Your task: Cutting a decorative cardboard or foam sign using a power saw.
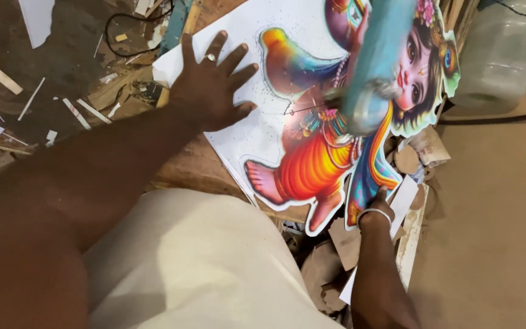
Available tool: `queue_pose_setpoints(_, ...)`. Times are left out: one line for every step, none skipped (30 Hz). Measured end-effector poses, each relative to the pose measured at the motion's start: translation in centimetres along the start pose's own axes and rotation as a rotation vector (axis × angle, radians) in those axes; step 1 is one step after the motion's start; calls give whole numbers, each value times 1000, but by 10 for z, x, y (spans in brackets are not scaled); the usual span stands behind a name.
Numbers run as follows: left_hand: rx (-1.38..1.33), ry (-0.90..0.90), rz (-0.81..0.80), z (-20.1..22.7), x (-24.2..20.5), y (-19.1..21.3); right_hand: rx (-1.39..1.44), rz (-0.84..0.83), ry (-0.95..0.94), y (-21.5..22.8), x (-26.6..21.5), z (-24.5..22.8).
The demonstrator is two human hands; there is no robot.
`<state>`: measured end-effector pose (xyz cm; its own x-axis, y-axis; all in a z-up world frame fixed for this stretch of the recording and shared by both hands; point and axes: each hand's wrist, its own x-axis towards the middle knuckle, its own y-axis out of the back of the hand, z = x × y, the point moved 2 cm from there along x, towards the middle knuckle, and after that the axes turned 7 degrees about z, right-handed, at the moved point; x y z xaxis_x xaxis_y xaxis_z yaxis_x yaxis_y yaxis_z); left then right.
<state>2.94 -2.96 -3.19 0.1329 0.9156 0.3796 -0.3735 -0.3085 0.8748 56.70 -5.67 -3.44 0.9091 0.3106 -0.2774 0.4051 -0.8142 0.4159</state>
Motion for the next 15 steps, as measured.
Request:
queue_pose_setpoints(-1,5,-15,-1,1,1,2,3,2,-1,5,3)
queue_pose_setpoints(-2,2,-14,-1,4,1,4,6,2,0,-1,0)
queue_pose_setpoints(20,7,-36,0,7,1,3,13,-2,0,-7,-3)
queue_pose_setpoints(40,13,-61,0,8,0,-2,21,-8,1,-14,-4)
queue_pose_setpoints(39,10,-64,0,9,0,-3,25,-11,3,-9,0)
queue_pose_setpoints(47,10,-71,0,10,1,6,16,-15,2,-3,3)
queue_pose_setpoints(54,11,-78,-1,12,1,15,7,-18,1,2,6)
queue_pose_setpoints(53,10,-79,-1,12,1,15,8,-18,0,3,6)
queue_pose_setpoints(44,7,-75,-2,12,1,47,-12,-26,0,3,7)
queue_pose_setpoints(34,2,-71,-2,13,1,80,-31,-33,0,4,8)
queue_pose_setpoints(33,-1,-72,-1,14,2,81,-28,-34,2,0,6)
queue_pose_setpoints(34,-3,-79,-2,14,3,95,-23,-45,1,-5,7)
queue_pose_setpoints(36,-5,-87,-3,14,4,109,-18,-56,1,-10,7)
queue_pose_setpoints(36,-6,-86,-4,15,3,110,-17,-56,0,-4,9)
queue_pose_setpoints(27,-10,-68,-6,16,2,111,-17,-49,0,1,12)
